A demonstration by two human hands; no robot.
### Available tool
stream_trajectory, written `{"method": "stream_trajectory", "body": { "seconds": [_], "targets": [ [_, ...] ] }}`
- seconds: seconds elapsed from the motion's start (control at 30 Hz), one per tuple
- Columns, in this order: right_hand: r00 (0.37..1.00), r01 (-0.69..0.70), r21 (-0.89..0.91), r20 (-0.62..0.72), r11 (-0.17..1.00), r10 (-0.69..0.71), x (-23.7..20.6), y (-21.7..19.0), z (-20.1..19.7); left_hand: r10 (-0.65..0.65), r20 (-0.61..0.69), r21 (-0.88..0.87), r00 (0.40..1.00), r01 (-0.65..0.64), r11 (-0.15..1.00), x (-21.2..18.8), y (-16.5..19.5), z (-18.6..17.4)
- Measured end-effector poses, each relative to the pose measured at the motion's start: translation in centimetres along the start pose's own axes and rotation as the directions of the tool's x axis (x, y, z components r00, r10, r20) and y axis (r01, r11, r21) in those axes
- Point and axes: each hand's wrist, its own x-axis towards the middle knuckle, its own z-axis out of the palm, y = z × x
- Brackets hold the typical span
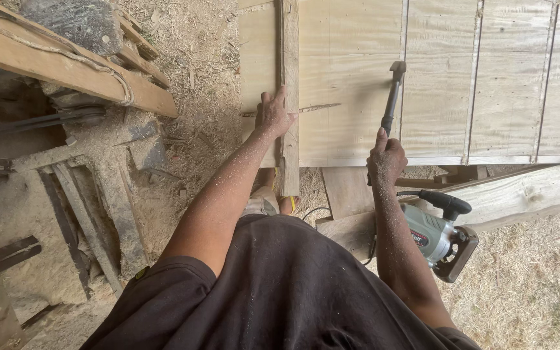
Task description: The person picks up a steel ruler and pencil, marks straight guide lines on a large plywood panel laid across sawhorses, hammers a wooden strip along the panel edge, then guides a handheld electric router along the panel to cut grooves, repositioning the tool and handling the wood strip between passes.
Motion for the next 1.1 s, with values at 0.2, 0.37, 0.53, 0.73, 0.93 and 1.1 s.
{"method": "stream_trajectory", "body": {
  "seconds": [0.2,0.37,0.53,0.73,0.93,1.1],
  "targets": [
    [1.0,0.013,0.088,0.011,0.996,-0.014,-1.1,1.6,-3.1,0.083,-0.013,0.079,0.996,-0.082,0.994,-2.6,-0.3,1.2],
    [0.94,0.166,0.134,0.28,0.977,-0.198,-6.7,2.9,-5.5,0.103,0.143,0.27,0.984,-0.139,0.953,-3.4,-0.7,0.5],
    [0.759,0.492,0.118,0.427,0.863,-0.491,-11.0,4.8,-6.1,0.023,0.169,0.292,0.985,-0.073,0.954,-3.7,-1.0,-0.1],
    [0.64,0.645,0.177,0.405,0.743,-0.653,-11.9,8.6,-4.4,0.036,0.187,0.324,0.982,-0.096,0.941,-3.4,-1.7,0.2],
    [0.702,0.583,-0.195,0.61,0.789,-0.368,-9.2,9.7,-1.2,0.012,0.207,0.346,0.978,-0.085,0.934,-3.0,-2.0,0.2],
    [0.756,0.553,-0.146,0.502,0.82,-0.421,-10.3,8.0,-1.8,0.076,0.216,0.346,0.973,-0.149,0.926,-2.6,-2.2,0.0]
  ]
}}
